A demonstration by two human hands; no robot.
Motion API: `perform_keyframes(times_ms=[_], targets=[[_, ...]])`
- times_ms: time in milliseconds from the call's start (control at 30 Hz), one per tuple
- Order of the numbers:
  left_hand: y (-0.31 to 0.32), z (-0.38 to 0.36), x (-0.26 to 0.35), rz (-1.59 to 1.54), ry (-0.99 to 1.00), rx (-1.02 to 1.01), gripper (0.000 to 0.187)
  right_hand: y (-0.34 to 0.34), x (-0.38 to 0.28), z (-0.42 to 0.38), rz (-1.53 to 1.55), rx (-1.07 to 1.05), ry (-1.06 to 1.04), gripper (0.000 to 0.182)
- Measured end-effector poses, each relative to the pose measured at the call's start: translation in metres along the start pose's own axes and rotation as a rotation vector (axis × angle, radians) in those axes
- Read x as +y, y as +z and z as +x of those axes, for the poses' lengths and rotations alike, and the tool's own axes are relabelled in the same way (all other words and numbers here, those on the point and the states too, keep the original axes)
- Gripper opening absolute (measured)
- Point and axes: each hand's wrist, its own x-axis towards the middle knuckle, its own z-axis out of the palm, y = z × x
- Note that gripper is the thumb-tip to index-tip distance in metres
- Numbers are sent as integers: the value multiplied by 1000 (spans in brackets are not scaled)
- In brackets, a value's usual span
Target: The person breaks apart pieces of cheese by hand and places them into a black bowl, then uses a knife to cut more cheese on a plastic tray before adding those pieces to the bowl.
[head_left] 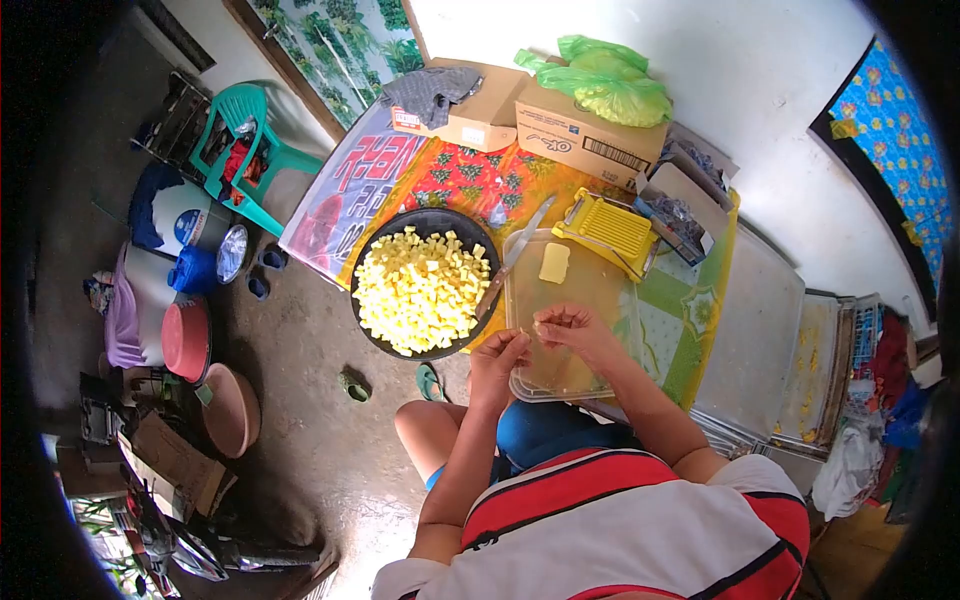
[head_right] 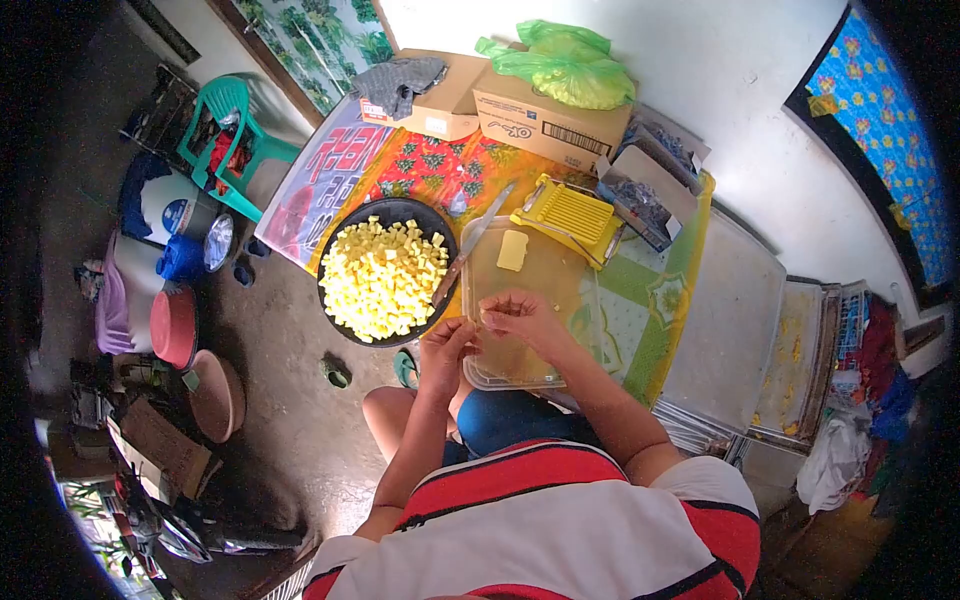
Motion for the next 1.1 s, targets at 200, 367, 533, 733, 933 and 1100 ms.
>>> perform_keyframes(times_ms=[200,367,533,733,933,1100], targets=[[15,12,10,40,23,-21,14,-10,-15,0,46,21,-10,19],[31,16,10,67,25,-38,15,-16,-25,-9,88,44,1,24],[44,18,6,91,23,-44,17,-25,-29,-15,144,72,11,24],[55,20,5,187,62,-68,16,-28,-36,-22,128,96,6,22],[62,18,3,173,98,-69,16,-32,-37,-24,162,79,-43,20],[66,15,3,163,114,-64,15,-36,-38,-27,188,106,-64,19]])
